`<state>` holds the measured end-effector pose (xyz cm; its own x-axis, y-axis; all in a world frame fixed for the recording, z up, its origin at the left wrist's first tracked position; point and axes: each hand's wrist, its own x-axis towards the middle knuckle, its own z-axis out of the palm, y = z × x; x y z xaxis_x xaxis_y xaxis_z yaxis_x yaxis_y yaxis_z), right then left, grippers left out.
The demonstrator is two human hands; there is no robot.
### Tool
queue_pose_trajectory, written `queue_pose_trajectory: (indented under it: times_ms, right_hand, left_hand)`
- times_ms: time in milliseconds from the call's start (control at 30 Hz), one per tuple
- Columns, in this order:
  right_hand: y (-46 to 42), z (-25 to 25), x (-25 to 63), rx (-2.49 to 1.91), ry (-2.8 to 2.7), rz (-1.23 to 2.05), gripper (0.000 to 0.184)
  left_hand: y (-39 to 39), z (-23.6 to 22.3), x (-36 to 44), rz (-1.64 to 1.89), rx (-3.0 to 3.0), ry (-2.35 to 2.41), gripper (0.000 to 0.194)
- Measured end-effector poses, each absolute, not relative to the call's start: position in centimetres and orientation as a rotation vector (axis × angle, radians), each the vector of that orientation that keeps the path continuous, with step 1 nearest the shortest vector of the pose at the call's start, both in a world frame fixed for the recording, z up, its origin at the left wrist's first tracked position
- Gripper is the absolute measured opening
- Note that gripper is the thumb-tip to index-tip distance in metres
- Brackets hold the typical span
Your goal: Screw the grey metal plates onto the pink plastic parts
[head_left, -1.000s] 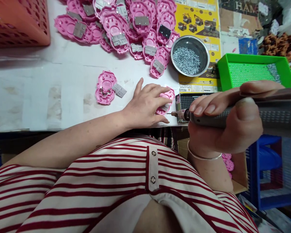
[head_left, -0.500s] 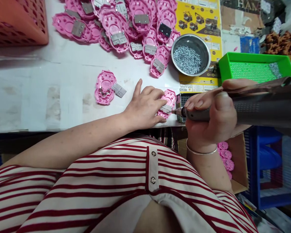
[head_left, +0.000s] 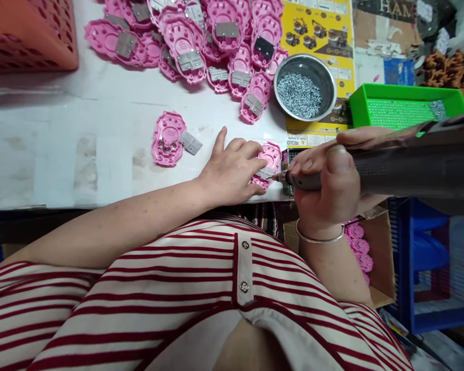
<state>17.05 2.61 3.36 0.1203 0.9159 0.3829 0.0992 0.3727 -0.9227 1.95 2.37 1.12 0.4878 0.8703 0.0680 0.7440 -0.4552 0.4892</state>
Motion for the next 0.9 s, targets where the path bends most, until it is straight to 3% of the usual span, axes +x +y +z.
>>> queue_pose_trajectory:
  times_ms: [200, 333, 467, 600, 900]
  right_hand:
    - [3.4, 2.3, 17.1, -0.969, -1.239, 0.803, 0.04]
    - [3.9, 2.6, 17.4, -0.786, -1.316, 0.767, 0.029]
    - [4.8, 5.0, 18.6, -0.478, -1.284, 0.511, 0.015]
    - [5.1, 6.4, 20.3, -0.693, -1.148, 0.418, 0.01]
    - [6.0, 3.7, 22.5, -0.887, -1.116, 0.236, 0.014]
  left_hand:
    - [2.4, 1.3, 2.0, 0.409, 2.361, 1.366, 0.037]
    - [2.4, 1.2, 2.0, 0.42, 2.385, 1.363, 0.036]
    - [2.2, 1.1, 2.2, 0.45, 2.449, 1.374, 0.036]
    - [1.8, 0.7, 2.5, 0.536, 2.464, 1.364, 0.036]
    - [1.5, -0.1, 2.1, 0.584, 2.444, 1.336, 0.041]
